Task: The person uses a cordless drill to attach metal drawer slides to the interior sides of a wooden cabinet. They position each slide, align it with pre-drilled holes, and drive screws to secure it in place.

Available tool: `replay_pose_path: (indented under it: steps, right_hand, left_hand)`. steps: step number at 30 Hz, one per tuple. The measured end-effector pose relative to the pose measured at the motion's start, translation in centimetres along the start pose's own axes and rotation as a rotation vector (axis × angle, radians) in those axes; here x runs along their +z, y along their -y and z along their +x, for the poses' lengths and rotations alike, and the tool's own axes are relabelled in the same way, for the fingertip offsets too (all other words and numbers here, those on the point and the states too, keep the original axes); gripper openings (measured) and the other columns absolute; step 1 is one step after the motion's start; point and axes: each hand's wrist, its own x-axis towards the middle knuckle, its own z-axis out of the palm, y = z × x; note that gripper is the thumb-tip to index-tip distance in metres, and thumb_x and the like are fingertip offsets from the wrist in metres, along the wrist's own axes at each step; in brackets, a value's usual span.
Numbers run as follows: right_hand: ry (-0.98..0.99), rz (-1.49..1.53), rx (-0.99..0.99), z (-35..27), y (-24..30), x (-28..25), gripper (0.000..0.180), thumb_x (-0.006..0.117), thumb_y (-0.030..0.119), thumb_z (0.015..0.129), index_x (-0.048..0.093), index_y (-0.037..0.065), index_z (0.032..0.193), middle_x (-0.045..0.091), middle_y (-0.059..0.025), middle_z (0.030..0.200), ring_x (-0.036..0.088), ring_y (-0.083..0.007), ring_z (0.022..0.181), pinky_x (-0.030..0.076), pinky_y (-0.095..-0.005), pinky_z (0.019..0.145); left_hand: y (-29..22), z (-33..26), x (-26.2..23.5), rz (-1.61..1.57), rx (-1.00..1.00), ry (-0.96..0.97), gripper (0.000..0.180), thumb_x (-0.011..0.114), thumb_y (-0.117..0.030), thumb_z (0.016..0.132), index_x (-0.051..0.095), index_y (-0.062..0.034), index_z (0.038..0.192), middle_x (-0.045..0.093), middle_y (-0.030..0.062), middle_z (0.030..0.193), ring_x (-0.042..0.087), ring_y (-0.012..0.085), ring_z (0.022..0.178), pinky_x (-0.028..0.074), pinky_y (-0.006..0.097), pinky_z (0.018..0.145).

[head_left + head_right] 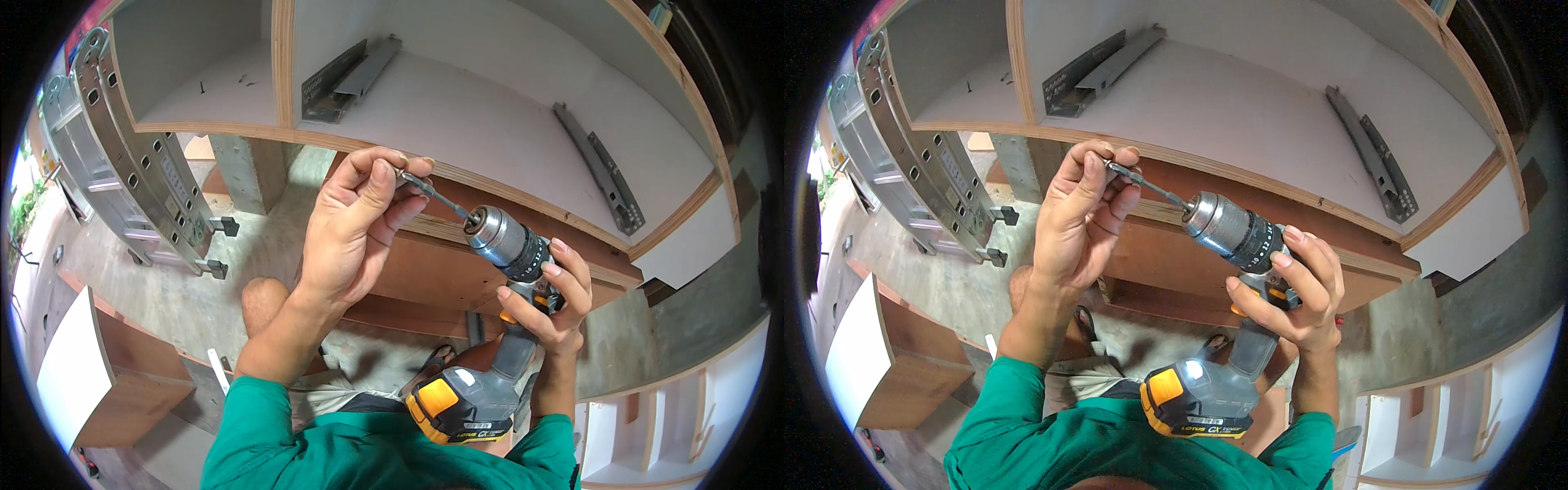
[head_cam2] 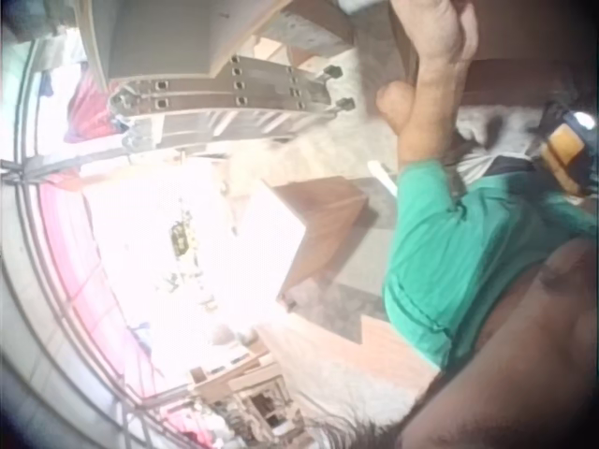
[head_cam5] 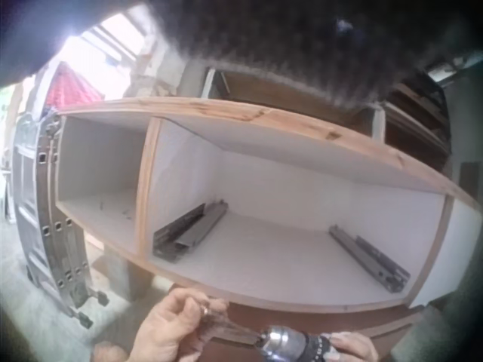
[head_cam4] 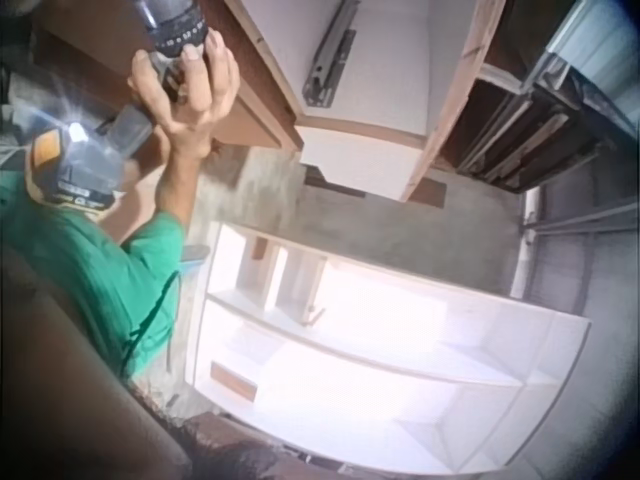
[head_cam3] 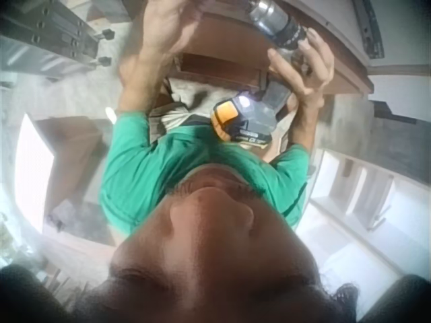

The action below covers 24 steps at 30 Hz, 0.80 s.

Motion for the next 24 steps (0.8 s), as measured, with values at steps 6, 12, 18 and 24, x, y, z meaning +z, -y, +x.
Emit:
replay_pose_path:
  steps: [6,12,18,24]
  right_hand:
    - [0.025,0.006,0.035,0.3,0.0,-0.2,0.060,0.099,0.018,0.063,0.078,0.047,0.112,0.053,-0.0023,0.132,0.065,-0.0329,0.125,0.064,-0.0486,0.097]
    - [0.017,-0.029,0.026,0.5,-0.2,0.2,0.062,0.099,0.017,0.063,0.078,0.048,0.112,0.052,-0.0021,0.132,0.065,-0.0325,0.125,0.064,-0.0483,0.098]
    - [0.013,-0.068,0.000,1.3,-0.9,-0.1,0.055,0.096,0.019,0.068,0.078,0.045,0.113,0.054,-0.0029,0.131,0.065,-0.0323,0.125,0.064,-0.0470,0.095]
    - [-0.088,0.019,-0.022,4.6,-2.6,2.2,0.040,0.092,0.028,0.075,0.080,0.039,0.111,0.055,-0.0055,0.130,0.066,-0.0335,0.125,0.066,-0.0451,0.092]
  left_hand:
    - [0.4,0.6,0.1,0.129,0.100,-0.021,0.022,0.065,-0.022,0.109,0.066,-0.0048,0.122,0.076,0.0155,0.121,0.074,0.0158,0.102,0.065,0.030,0.093]
    - [0.8,1.3,0.8,0.293,0.192,-0.079,0.024,0.065,-0.022,0.109,0.065,-0.0008,0.120,0.075,0.0188,0.118,0.075,0.0168,0.096,0.067,0.029,0.088]
    - [0.4,2.2,1.4,0.354,0.199,-0.053,0.027,0.067,-0.024,0.109,0.065,0.0013,0.118,0.076,0.0214,0.116,0.076,0.0193,0.098,0.066,0.030,0.087]
    - [-1.9,4.5,1.5,0.399,0.247,0.023,0.025,0.063,-0.026,0.111,0.067,-0.0014,0.115,0.075,0.0222,0.122,0.075,0.0192,0.099,0.065,0.027,0.084]
